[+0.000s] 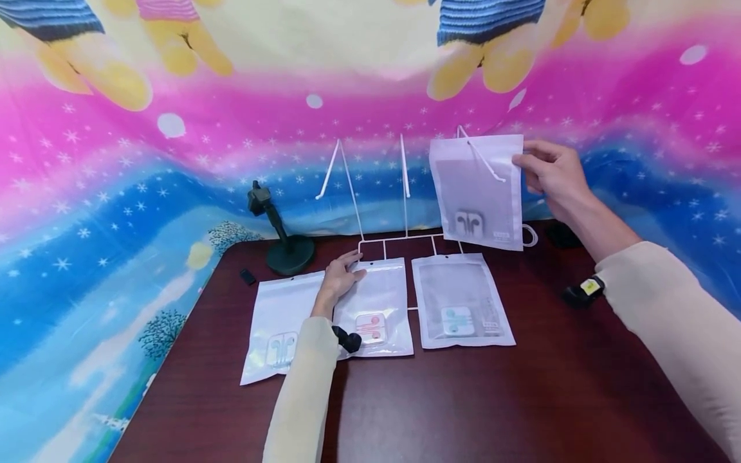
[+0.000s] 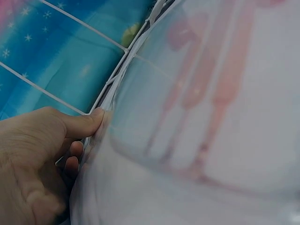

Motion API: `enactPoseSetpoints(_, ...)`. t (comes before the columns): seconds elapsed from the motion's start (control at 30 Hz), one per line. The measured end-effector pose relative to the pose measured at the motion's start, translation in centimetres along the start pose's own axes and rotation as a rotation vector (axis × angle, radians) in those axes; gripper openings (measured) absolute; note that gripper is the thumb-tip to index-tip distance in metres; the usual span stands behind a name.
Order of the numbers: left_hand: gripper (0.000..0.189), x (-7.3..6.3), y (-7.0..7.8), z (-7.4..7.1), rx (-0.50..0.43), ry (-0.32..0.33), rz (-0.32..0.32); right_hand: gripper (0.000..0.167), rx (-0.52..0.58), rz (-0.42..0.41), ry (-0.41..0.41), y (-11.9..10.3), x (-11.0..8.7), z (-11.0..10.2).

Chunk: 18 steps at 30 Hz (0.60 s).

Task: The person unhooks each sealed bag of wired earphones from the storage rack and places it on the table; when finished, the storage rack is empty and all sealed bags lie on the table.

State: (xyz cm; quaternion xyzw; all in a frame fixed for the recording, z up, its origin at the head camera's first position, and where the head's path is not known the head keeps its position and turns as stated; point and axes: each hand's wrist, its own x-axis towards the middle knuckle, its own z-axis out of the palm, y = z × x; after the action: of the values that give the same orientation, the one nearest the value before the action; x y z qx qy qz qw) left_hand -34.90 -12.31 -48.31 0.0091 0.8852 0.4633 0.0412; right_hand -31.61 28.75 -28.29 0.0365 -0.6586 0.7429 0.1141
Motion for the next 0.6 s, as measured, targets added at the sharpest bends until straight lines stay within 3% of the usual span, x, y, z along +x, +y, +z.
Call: enactPoseSetpoints(0.6,0.051,0.3,-0.3,0.0,0.012,-0.022,0.003,0.021,0.148,0.018,-0.088,-0.9,-5.7,-2.1)
